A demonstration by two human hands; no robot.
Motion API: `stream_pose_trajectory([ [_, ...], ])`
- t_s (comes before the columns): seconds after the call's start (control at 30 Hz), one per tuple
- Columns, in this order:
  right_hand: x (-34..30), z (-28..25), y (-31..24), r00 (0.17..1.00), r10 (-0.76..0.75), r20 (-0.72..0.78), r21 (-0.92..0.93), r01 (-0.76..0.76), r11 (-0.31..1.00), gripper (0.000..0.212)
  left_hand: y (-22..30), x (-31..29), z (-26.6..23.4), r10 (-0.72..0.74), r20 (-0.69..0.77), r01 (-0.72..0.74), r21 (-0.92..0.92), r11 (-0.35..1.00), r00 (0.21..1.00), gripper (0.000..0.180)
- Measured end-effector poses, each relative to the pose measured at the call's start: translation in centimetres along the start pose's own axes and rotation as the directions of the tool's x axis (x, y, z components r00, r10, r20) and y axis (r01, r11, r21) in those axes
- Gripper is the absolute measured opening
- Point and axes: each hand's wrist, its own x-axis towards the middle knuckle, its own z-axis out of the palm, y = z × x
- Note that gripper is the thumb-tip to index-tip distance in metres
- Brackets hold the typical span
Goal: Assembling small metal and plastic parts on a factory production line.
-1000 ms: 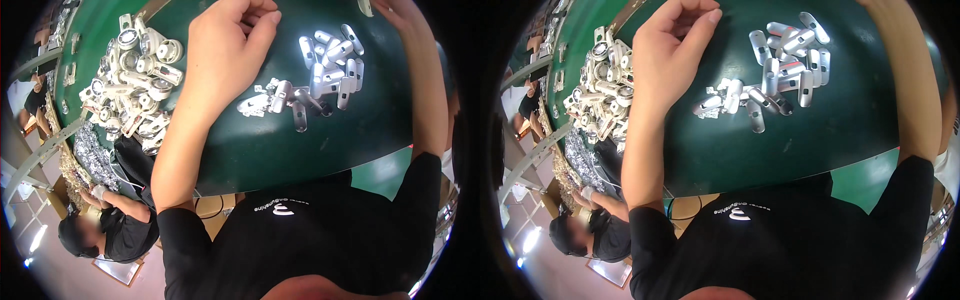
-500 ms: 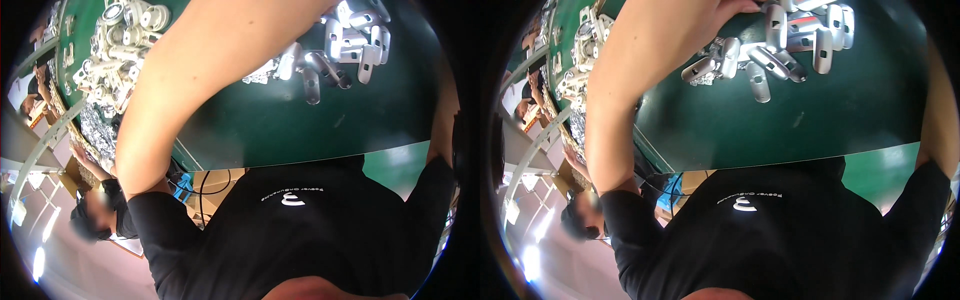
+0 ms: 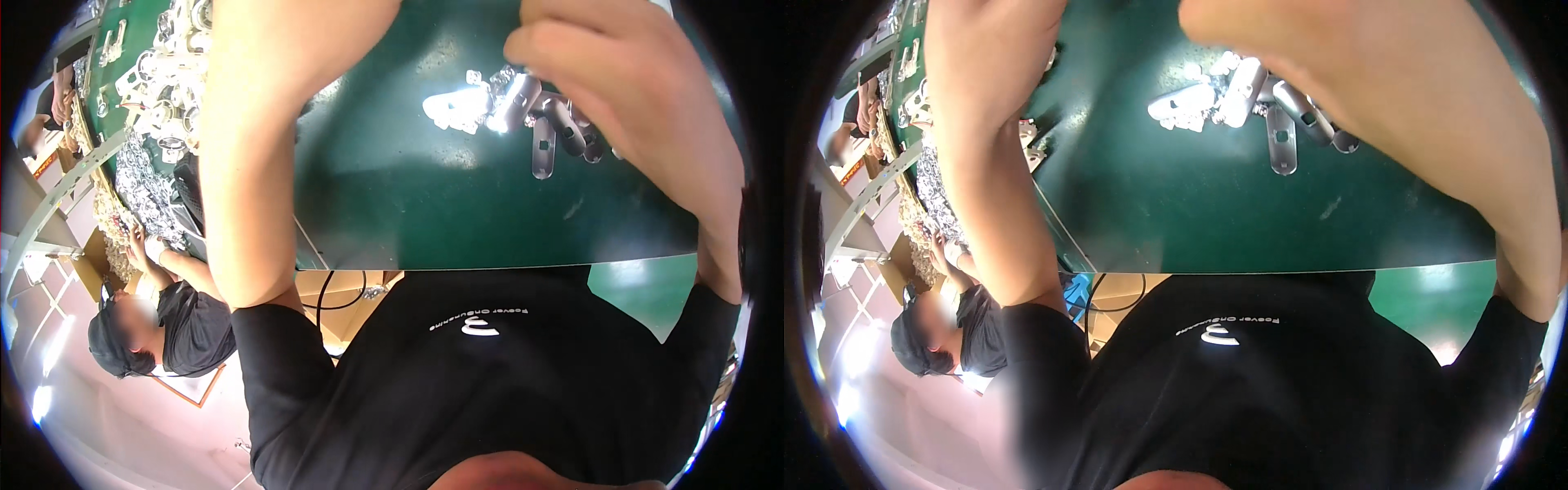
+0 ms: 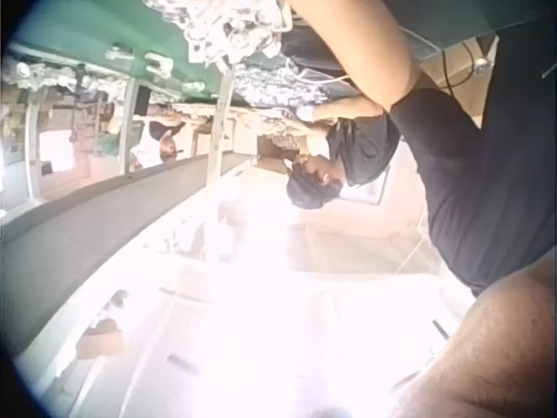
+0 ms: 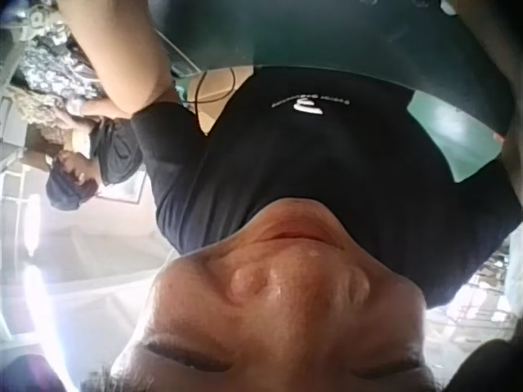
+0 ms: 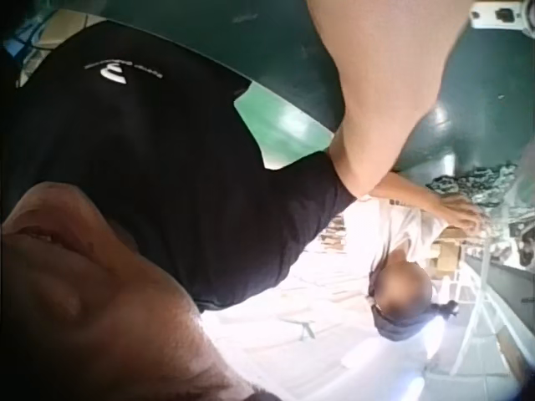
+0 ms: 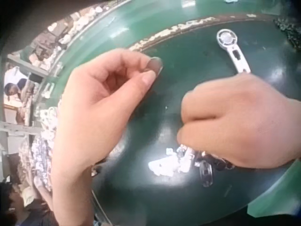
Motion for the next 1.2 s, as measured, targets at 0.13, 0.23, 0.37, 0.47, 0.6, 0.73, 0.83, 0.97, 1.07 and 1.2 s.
stream_pose_trajectory([
  [0.13, 9.0, -0.2, -3.0, 0.992, -0.111, 0.051, -0.166, 0.118, 0.979, 0.018, -1.1, 0.4, 0.5, -0.102, -0.056, 0.086, -0.234, 0.968, 0.993, 0.010],
  [0.23, 13.0, -0.9, -4.7, 0.972, -0.228, 0.056, -0.264, 0.234, 0.936, 0.016, -1.1, 0.0, -1.1, -0.070, -0.050, 0.059, -0.194, 0.979, 0.996, 0.009],
  [0.37, 12.1, -0.3, -6.1, 0.976, -0.208, 0.066, -0.392, 0.217, 0.894, 0.010, -4.6, 0.2, 2.0, 0.237, -0.181, -0.244, -0.019, 0.969, 0.954, 0.012],
  [0.47, 11.2, 0.2, -6.5, 0.972, -0.217, 0.088, -0.416, 0.234, 0.879, 0.010, -3.8, 0.5, 3.4, 0.268, -0.205, -0.297, -0.126, 0.947, 0.941, 0.009],
  [0.6, 11.3, 0.2, -6.8, 0.973, -0.188, 0.131, -0.457, 0.227, 0.860, 0.017, -3.1, 1.4, 3.4, 0.277, -0.208, -0.309, -0.141, 0.941, 0.938, 0.009],
  [0.73, 11.8, -0.7, -6.5, 0.986, -0.139, 0.096, -0.455, 0.168, 0.875, 0.015, -2.4, 2.7, 3.8, 0.109, -0.204, -0.180, -0.372, 0.911, 0.973, 0.007],
  [0.83, 12.2, -4.4, -6.4, 0.994, 0.024, -0.102, -0.068, -0.031, 0.997, 0.015, -1.7, 3.7, 4.3, -0.013, -0.129, -0.064, -0.574, 0.817, 0.992, 0.008],
  [0.97, 13.2, -6.7, -3.2, 0.864, 0.500, -0.062, 0.664, -0.338, 0.667, 0.012, -3.1, 5.0, 5.7, -0.057, -0.088, -0.028, -0.749, 0.662, 0.995, 0.013],
  [1.07, 12.8, -7.6, 0.4, 0.866, 0.498, -0.039, 0.778, -0.287, 0.559, 0.013, -3.1, 5.9, 6.9, -0.097, -0.070, -0.006, -0.839, 0.544, 0.993, 0.013],
  [1.2, 13.8, -8.3, 2.1, 0.862, 0.505, -0.035, 0.829, -0.257, 0.497, 0.027, -3.9, 6.1, 6.9, -0.083, -0.182, -0.114, -0.850, 0.515, 0.980, 0.015],
])
